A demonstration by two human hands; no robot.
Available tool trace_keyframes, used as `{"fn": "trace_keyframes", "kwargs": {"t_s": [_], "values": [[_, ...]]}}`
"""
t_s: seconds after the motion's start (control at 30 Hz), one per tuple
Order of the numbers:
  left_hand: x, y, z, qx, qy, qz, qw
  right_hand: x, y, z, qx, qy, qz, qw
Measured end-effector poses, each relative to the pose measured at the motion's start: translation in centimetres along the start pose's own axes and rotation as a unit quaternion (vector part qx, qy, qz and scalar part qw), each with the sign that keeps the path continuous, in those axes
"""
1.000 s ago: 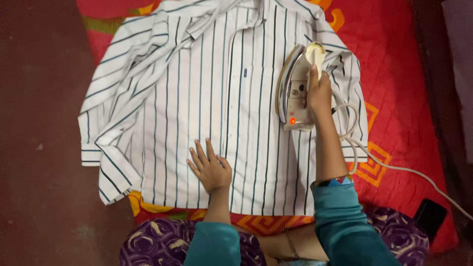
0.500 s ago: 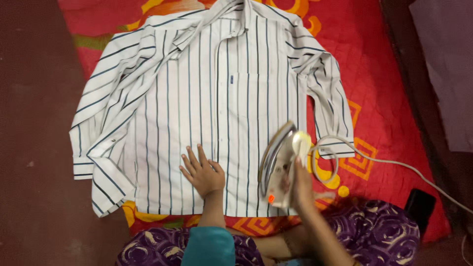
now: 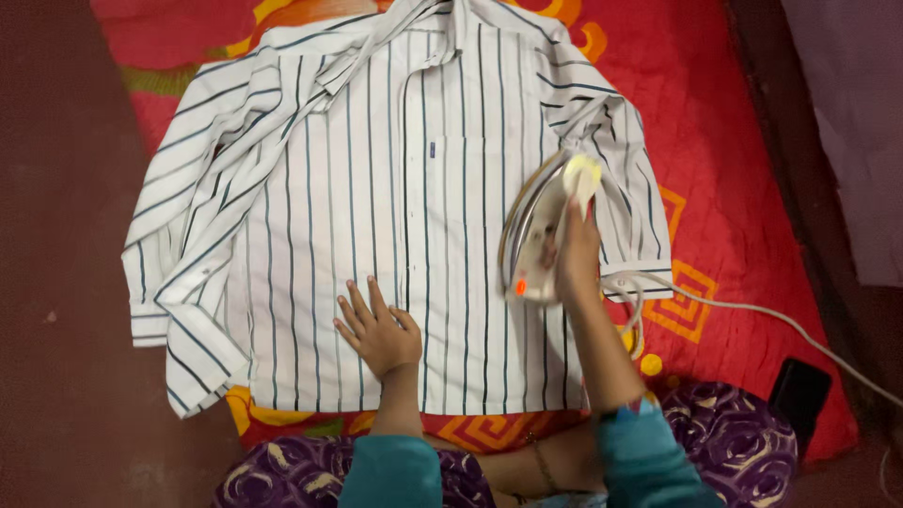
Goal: The person irons a striped shirt laid out on a bed. They use an electric iron to smooth the front and sleeves, occasionally adjusting the fabric with their hands.
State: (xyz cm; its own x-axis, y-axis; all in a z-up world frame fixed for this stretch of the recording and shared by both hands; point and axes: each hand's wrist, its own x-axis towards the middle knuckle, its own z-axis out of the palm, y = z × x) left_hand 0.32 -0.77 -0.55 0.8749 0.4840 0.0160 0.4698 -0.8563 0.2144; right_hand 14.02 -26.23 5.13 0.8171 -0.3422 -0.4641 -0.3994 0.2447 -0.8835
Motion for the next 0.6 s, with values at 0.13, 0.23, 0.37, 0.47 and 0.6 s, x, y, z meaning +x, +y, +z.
{"fn": "trace_keyframes", "kwargs": {"t_s": [0.13,0.23,0.37,0.47,0.6], "values": [[-0.2,-0.2,-0.1,0.006,-0.009,-0.004,1.000,1.7,-2.9,1.1,0.061,-0.049,0.062,0.995],[-0.1,0.0,-0.2,0.009,0.006,-0.002,1.000,0.8,-3.2,1.0,0.083,-0.083,0.092,0.989],[-0.3,-0.5,0.4,-0.001,0.009,0.006,1.000,-2.1,-0.4,-0.8,0.030,-0.085,0.066,0.994],[-0.2,-0.2,0.9,-0.013,0.019,0.001,1.000,-5.8,2.6,-3.2,-0.109,-0.080,0.052,0.989],[-0.1,-1.0,0.6,0.001,0.029,0.013,0.999,-10.4,7.5,-6.3,-0.108,-0.107,0.041,0.988]]}}
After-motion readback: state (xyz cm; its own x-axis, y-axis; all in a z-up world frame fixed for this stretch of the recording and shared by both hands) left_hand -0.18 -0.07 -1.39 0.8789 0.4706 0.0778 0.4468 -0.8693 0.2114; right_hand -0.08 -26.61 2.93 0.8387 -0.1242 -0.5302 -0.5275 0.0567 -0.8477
